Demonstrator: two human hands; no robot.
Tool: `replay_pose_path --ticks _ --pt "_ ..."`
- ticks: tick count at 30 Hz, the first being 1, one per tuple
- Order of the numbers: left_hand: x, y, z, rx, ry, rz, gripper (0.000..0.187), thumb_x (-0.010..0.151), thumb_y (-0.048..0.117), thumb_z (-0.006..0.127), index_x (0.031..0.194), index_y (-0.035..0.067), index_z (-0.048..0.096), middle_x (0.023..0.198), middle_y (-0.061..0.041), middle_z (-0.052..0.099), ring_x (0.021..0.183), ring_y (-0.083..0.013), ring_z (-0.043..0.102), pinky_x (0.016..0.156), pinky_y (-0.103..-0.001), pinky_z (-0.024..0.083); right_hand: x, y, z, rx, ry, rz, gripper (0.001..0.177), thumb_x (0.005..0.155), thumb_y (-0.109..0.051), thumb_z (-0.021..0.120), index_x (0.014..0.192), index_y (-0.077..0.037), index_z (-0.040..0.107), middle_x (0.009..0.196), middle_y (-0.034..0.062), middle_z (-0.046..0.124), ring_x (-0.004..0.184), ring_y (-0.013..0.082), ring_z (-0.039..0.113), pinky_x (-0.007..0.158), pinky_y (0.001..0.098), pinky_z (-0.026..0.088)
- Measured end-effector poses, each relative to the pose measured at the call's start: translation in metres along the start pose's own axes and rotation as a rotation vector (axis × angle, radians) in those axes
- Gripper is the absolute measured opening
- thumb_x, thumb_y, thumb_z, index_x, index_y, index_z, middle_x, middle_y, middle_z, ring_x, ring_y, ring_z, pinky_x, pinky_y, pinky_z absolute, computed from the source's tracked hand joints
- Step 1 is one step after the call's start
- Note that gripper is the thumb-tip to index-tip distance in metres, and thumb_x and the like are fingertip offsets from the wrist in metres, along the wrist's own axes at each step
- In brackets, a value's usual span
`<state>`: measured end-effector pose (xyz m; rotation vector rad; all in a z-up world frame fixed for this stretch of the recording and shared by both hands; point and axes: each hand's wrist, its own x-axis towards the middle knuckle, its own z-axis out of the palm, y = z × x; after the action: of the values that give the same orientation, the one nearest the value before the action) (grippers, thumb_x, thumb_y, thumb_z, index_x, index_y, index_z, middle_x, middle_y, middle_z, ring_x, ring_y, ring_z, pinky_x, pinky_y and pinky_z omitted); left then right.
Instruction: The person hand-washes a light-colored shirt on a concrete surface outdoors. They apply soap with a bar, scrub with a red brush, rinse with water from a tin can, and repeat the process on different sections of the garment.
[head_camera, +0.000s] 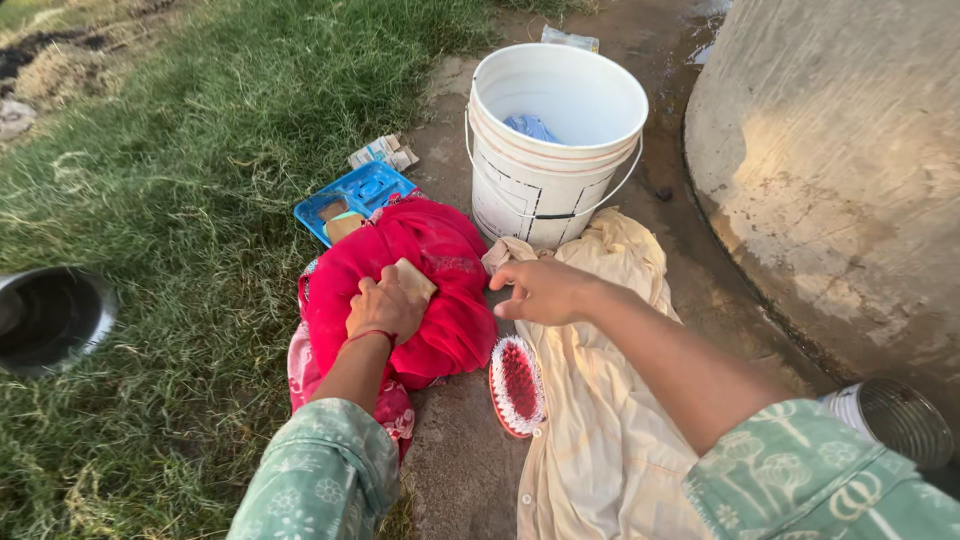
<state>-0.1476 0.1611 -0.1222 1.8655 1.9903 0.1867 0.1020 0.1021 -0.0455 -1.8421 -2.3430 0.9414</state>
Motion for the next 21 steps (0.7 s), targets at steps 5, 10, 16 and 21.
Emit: replay_pose_path --ticks 5,10,16,21 --pt "-0.003 0.009 0.013 -0.149 0.079 -0.136 0.082 0.086 0.059 0.072 0.146 0.013 0.041 0.145 -0.021 0.043 0.127 -0.0482 0.055 0.097 -0.057 0.054 0.024 -0.007 0.024 0.04 -0.04 0.031 0.052 0.091 -0.04 0.068 0.136 -0.016 0.059 0.109 0.005 0.076 0.101 0.0196 0.072 0.091 0.0367 0.055" --pt "-0.004 0.035 0.01 -0.345 0.054 -0.419 0.097 0.069 0.055 0.085 0.146 0.019 0.04 0.149 -0.017 0.031 0.125 -0.0464 0.056 0.097 -0.056 0.054 0.036 0.0 0.036 0.105 0.001 0.076 0.047 0.09 -0.039 0.069 0.13 -0.015 0.063 0.108 0.0055 0.074 0.1 0.0204 0.072 0.09 0.0372 0.056" --pt "0.015 0.041 0.024 -0.424 0.065 -0.433 0.103 0.067 0.058 0.087 0.145 0.016 0.035 0.148 -0.011 0.03 0.136 -0.0475 0.039 0.098 -0.059 0.05 0.033 0.009 0.053 0.118 -0.024 0.146 0.043 0.091 -0.04 0.068 0.126 -0.016 0.065 0.107 0.0048 0.075 0.1 0.0191 0.072 0.09 0.0372 0.055" --pt "0.028 0.018 0.034 -0.66 0.03 -0.594 0.113 0.062 0.042 0.091 0.149 0.018 0.022 0.145 -0.026 0.028 0.119 -0.0446 0.057 0.101 -0.05 0.05 0.029 0.02 0.069 0.171 -0.023 0.192 0.041 0.091 -0.037 0.069 0.125 -0.015 0.066 0.107 0.004 0.077 0.1 0.0166 0.072 0.091 0.0344 0.054"
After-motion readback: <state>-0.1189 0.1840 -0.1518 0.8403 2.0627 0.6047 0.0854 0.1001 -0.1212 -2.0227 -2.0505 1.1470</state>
